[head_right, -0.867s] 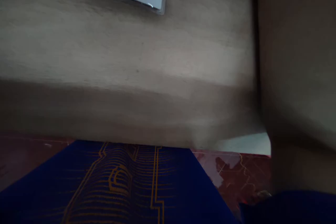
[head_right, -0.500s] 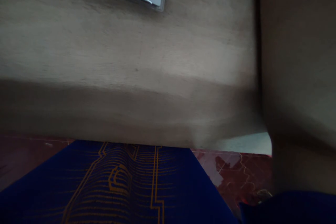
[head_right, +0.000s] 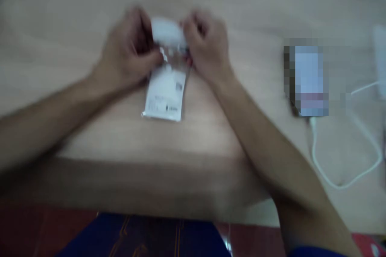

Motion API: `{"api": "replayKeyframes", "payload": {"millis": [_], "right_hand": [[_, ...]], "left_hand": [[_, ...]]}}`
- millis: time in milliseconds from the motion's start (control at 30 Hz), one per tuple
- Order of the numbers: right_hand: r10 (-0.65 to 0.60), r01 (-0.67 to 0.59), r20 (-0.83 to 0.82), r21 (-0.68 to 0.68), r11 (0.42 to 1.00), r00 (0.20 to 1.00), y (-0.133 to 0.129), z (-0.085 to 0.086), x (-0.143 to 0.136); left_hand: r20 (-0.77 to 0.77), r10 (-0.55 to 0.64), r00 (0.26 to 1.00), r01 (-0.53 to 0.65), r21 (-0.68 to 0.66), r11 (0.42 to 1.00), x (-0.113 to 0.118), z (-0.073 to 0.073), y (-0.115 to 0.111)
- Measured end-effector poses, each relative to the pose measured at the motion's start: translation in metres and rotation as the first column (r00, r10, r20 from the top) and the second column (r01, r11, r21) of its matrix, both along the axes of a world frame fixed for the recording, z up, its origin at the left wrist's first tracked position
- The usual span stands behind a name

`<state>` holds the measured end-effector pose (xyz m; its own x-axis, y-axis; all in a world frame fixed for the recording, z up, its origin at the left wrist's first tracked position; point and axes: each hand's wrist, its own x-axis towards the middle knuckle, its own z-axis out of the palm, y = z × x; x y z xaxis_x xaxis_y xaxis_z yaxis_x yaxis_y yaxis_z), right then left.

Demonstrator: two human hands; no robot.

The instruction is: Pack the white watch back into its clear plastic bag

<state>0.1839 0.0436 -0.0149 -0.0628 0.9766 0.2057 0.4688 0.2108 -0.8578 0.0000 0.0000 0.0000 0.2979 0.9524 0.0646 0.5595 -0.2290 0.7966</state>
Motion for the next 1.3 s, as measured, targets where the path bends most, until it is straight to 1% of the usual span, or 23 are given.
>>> {"api": "replayKeyframes", "payload": {"millis": [33, 67, 100, 200, 300, 367, 467, 567, 633, 767, 900, 1033, 1100, 1200, 1267, 1300], "right_hand": [[-0.010, 0.010, 0.012, 0.039, 0.999, 1.000, -0.001, 0.005, -0.003], [0.004, -0.004, 0.010, 0.002, 1.000, 1.000, -0.004, 0.007, -0.005], [0.022, -0.024, -0.032, -0.046, 0.999, 0.999, -0.008, 0.007, -0.006], [0.072, -0.085, -0.098, -0.132, 0.988, 0.993, -0.014, 0.003, -0.008], [0.068, -0.103, -0.176, -0.197, 0.975, 0.982, -0.014, 0.002, -0.009], [0.072, -0.114, -0.204, -0.205, 0.972, 0.976, -0.015, 0.004, -0.010], [0.071, -0.131, -0.269, -0.211, 0.969, 0.961, -0.017, 0.006, -0.012], [0.045, -0.107, -0.296, -0.195, 0.975, 0.954, -0.018, 0.008, -0.012], [0.035, -0.084, -0.300, -0.155, 0.984, 0.953, -0.019, 0.008, -0.011], [0.006, -0.040, -0.351, -0.090, 0.995, 0.936, -0.020, 0.008, -0.010], [-0.082, 0.051, -0.425, -0.085, 0.995, 0.901, -0.021, 0.009, -0.010], [-0.147, 0.097, -0.442, -0.133, 0.986, 0.885, -0.018, 0.010, -0.010], [-0.158, 0.097, -0.443, -0.157, 0.983, 0.883, -0.016, 0.010, -0.010], [-0.146, 0.079, -0.439, -0.166, 0.983, 0.887, -0.015, 0.010, -0.010], [-0.118, 0.052, -0.436, -0.162, 0.985, 0.892, -0.016, 0.010, -0.010], [-0.097, 0.029, -0.434, -0.161, 0.987, 0.896, -0.017, 0.010, -0.011]], "left_hand": [[0.002, 0.025, 1.000, -0.025, 0.041, 0.999, 0.000, 0.008, 0.004], [0.000, 0.055, 0.998, -0.055, 0.042, 0.998, -0.001, 0.013, 0.005], [0.009, 0.047, 0.999, -0.047, 0.007, 0.999, -0.001, 0.015, 0.004], [0.052, 0.041, 0.998, -0.039, -0.047, 0.998, -0.002, 0.008, 0.003], [0.063, 0.059, 0.996, -0.055, -0.066, 0.996, -0.002, 0.001, 0.004], [0.082, 0.056, 0.995, -0.050, -0.081, 0.995, -0.003, 0.000, 0.003], [0.063, 0.063, 0.996, -0.057, -0.090, 0.994, -0.003, 0.003, 0.001], [0.068, 0.062, 0.996, -0.055, -0.095, 0.994, -0.003, 0.007, -0.001], [0.086, 0.055, 0.995, -0.046, -0.105, 0.993, -0.003, 0.009, -0.002], [0.146, 0.041, 0.988, -0.027, -0.098, 0.995, -0.003, 0.008, -0.003], [0.176, 0.048, 0.983, -0.035, -0.074, 0.997, -0.003, 0.006, -0.002], [0.177, 0.067, 0.982, -0.056, -0.066, 0.996, -0.002, 0.007, -0.002], [0.164, 0.123, 0.979, -0.120, -0.026, 0.992, -0.003, 0.007, -0.003], [0.102, 0.200, 0.974, -0.213, 0.142, 0.967, -0.004, 0.002, -0.002], [0.067, 0.197, 0.978, -0.208, 0.270, 0.940, -0.004, -0.002, -0.002], [0.045, 0.181, 0.983, -0.186, 0.319, 0.930, -0.004, -0.002, -0.001]]}}
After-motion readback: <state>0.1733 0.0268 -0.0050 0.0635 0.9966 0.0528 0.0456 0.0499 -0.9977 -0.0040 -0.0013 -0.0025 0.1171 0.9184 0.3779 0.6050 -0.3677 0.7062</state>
